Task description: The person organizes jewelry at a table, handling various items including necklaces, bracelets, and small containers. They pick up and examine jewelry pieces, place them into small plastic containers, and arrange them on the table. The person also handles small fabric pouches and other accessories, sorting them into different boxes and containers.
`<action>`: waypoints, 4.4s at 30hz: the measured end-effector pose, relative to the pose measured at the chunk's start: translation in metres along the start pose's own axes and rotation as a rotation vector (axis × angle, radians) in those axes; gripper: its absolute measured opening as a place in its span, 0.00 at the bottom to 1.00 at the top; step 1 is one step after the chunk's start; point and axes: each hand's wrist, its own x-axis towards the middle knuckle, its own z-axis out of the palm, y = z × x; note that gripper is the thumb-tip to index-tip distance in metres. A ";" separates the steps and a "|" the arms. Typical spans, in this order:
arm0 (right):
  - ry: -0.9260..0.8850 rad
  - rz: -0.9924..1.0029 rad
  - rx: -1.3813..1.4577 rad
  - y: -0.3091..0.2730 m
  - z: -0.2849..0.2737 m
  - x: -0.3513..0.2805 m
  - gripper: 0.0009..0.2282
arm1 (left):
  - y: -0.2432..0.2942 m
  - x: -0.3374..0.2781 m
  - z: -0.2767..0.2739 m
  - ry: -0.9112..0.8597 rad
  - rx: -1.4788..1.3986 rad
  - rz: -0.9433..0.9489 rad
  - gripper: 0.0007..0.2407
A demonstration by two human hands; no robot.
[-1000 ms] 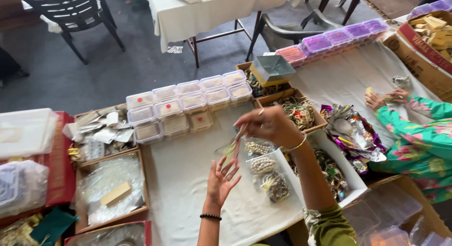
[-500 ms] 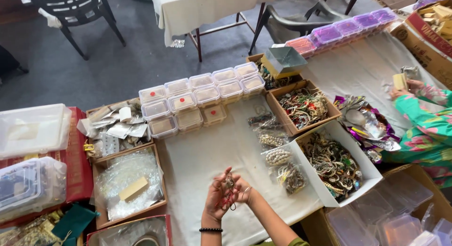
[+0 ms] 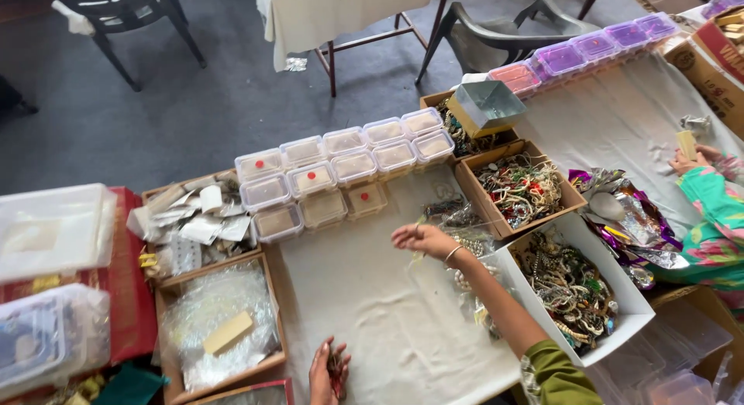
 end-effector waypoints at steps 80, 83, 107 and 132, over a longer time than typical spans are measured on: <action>0.420 -0.268 -0.196 -0.058 0.082 0.015 0.08 | 0.060 -0.112 0.176 -0.303 0.038 0.215 0.20; 0.341 -0.243 -0.340 -0.052 0.103 -0.008 0.15 | 0.062 -0.108 0.174 -0.327 0.027 0.212 0.24; 0.347 -0.229 -0.127 -0.052 0.027 -0.011 0.11 | 0.041 -0.052 0.118 -0.154 0.457 0.433 0.30; -0.120 -0.177 0.004 0.038 0.106 -0.108 0.08 | 0.046 -0.129 0.184 -0.244 0.992 0.909 0.24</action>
